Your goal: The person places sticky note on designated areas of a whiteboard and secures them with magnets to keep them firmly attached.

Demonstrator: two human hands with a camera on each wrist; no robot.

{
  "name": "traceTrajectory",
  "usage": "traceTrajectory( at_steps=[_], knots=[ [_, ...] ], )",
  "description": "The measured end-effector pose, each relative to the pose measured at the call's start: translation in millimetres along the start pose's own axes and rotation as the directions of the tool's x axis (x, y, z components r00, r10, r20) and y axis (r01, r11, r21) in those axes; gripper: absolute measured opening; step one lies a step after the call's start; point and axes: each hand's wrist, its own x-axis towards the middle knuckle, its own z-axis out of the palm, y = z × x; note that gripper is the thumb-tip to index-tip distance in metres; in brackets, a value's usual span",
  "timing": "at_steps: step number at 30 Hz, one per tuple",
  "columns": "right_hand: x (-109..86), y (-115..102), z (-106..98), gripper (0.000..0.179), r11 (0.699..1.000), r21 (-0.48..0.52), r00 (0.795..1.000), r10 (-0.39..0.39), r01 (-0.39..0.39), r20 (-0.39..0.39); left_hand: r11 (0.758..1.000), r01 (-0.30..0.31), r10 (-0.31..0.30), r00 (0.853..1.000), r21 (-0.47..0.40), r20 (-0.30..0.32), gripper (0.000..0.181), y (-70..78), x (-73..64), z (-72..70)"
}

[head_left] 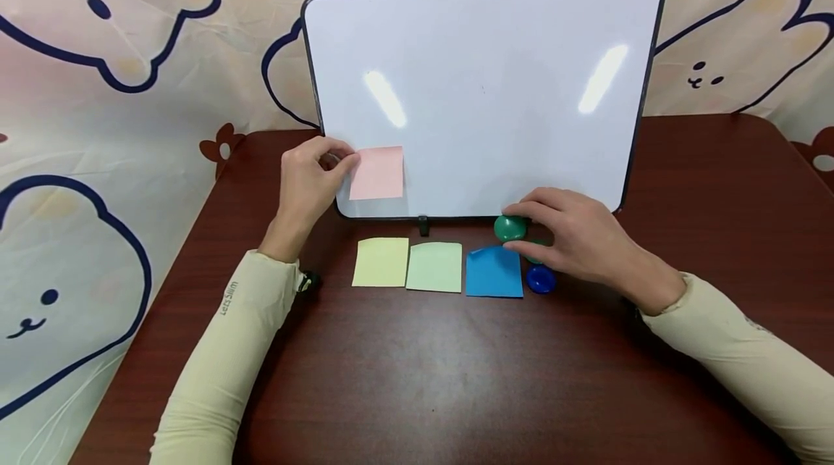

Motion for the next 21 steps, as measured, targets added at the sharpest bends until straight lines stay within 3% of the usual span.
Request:
traceTrajectory(
  at_steps=[21],
  knots=[
    [12.6,-9.6,8.7,0.048,0.998,0.063,1.0,-0.026,0.027,-0.008,1.0,0.0,0.0,1.0,-0.006,0.004,0.016,0.6,0.5,1.0]
  ],
)
